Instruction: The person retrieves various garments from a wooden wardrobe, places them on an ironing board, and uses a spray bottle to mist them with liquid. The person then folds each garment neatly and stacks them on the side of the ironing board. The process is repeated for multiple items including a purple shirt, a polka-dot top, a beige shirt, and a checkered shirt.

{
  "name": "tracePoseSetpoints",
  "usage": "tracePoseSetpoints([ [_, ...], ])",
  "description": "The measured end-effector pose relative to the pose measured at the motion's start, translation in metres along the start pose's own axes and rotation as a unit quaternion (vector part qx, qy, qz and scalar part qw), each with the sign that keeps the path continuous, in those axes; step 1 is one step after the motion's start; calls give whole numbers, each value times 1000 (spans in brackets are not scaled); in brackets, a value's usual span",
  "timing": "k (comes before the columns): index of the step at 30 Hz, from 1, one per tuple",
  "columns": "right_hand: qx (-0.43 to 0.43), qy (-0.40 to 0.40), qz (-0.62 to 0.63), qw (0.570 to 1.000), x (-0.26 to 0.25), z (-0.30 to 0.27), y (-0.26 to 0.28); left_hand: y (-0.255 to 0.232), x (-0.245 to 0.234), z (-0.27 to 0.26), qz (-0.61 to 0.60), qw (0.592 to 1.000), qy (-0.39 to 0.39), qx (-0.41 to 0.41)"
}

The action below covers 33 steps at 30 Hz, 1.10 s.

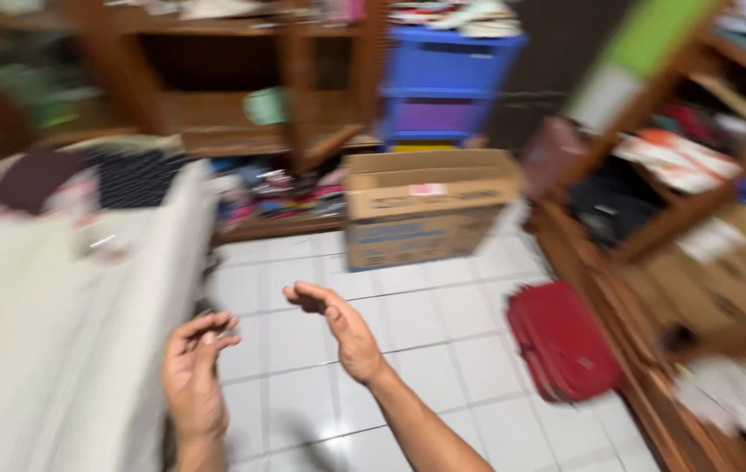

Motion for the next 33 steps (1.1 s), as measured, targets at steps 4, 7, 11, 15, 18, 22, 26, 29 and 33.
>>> tracePoseSetpoints([
  [4,-15,-134,-49,990,-110,-68,29,63,99,-26,-32,995,87,-35],
  [7,-16,-222,-70,972,-179,-126,50,117,168,-55,-74,984,145,-73],
  [11,-19,-325,-102,940,-253,-205,78,180,262,-107,-104,960,223,-133],
  [15,-18,-432,-116,894,-312,-281,95,211,366,-163,-135,924,293,-207],
  [18,-23,-499,-121,858,-351,-332,104,214,443,-211,-117,893,353,-254],
  [22,-21,-573,-126,810,-399,-393,113,209,539,-270,-165,851,414,-279],
  [26,-34,-630,-146,762,-459,-440,130,223,628,-322,-194,804,470,-309],
  [29,-33,-667,-150,729,-509,-474,145,237,696,-355,-219,773,500,-324],
  [33,-21,-706,-165,688,-583,-507,170,254,794,-390,-228,747,527,-334],
])
Point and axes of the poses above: each hand's wrist, its own z-axis towards the middle knuckle, its own x-axis out of the palm, y = z × x, the point moved 9 cm from there along z, towards the middle knuckle, and after that the axes turned 14 degrees about x, right-handed, at the moved point
